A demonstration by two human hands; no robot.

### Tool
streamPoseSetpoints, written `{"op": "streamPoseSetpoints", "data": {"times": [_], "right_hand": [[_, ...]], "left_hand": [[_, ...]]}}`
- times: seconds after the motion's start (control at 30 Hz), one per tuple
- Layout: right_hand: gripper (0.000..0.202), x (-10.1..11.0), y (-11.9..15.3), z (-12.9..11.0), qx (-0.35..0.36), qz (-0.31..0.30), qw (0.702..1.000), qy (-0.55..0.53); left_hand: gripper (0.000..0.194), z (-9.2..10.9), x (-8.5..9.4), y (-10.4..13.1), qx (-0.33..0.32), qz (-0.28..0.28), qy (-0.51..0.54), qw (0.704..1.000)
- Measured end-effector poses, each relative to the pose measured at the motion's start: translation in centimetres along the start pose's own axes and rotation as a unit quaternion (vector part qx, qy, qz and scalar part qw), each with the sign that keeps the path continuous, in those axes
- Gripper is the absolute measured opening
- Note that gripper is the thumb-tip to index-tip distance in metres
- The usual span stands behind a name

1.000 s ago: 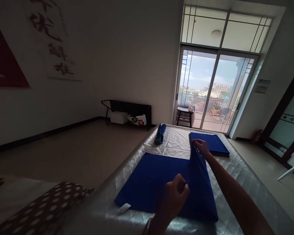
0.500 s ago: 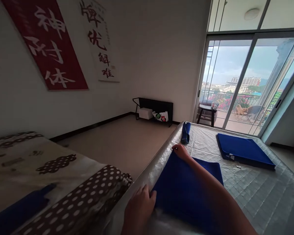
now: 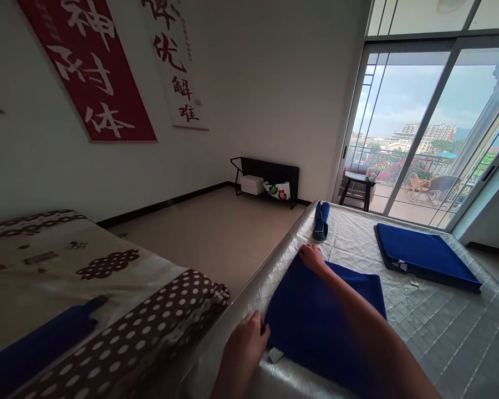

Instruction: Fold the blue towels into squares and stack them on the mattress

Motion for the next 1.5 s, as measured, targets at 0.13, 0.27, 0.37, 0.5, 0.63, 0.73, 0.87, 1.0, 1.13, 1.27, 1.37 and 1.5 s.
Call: {"op": "streamPoseSetpoints", "data": {"times": [0.13, 0.27, 0.37, 0.5, 0.63, 0.73, 0.87, 1.0, 1.13, 1.27, 1.37, 1.5], "right_hand": [[0.026, 2.0, 0.7, -0.3, 0.039, 0.004, 0.999, -0.012], [0.028, 5.4, 2.2, -0.3, 0.082, 0.014, 0.996, -0.02], [0.026, 8.8, 4.3, -0.1, 0.133, 0.045, 0.99, -0.027], [0.024, 13.4, 8.2, 0.8, 0.159, 0.093, 0.983, -0.025], [0.023, 17.5, 12.8, 2.1, 0.157, 0.127, 0.979, -0.034], [0.023, 20.8, 16.4, 3.1, 0.174, 0.171, 0.967, -0.069], [0.028, 25.7, 21.3, 4.5, 0.158, 0.22, 0.958, -0.096], [0.031, 30.6, 26.2, 4.7, 0.145, 0.266, 0.949, -0.087], [0.031, 34.2, 30.3, 4.7, 0.114, 0.314, 0.936, -0.111], [0.037, 36.1, 33.2, 5.1, 0.06, 0.338, 0.927, -0.149], [0.038, 37.2, 35.4, 5.1, 0.052, 0.365, 0.915, -0.162], [0.037, 38.4, 38.1, 4.6, 0.06, 0.382, 0.907, -0.168]], "left_hand": [[0.021, -0.6, -0.3, -0.4, 0.007, 0.014, 0.03, 0.999], [0.03, -0.8, -0.7, -0.7, -0.015, 0.003, 0.057, 0.998], [0.024, -0.7, -0.5, -0.7, -0.028, -0.007, 0.048, 0.998], [0.016, 0.0, 0.8, -0.2, -0.039, 0.014, 0.057, 0.998], [0.013, 1.1, 2.7, 1.3, -0.053, 0.047, 0.099, 0.993], [0.01, 2.4, 4.2, 3.3, -0.098, 0.098, 0.157, 0.978], [0.016, 4.5, 6.1, 6.7, -0.188, 0.178, 0.242, 0.935], [0.027, 7.1, 9.3, 10.1, -0.249, 0.244, 0.25, 0.903], [0.032, 10.1, 13.4, 12.7, -0.304, 0.282, 0.233, 0.88], [0.038, 12.5, 16.1, 14.4, -0.348, 0.256, 0.194, 0.881], [0.033, 13.7, 16.2, 15.6, -0.407, 0.164, 0.165, 0.883], [0.02, 13.9, 15.1, 16.8, -0.505, 0.078, 0.163, 0.844]]}}
Point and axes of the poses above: each hand's wrist, its own y-axis away from the middle knuckle, its own x-axis out of the back of the hand, z = x × y, the point moved 5 cm from there along -y, towards the middle knuckle, and after that the axes turned 3 degrees about -y, right-handed, at the moved point
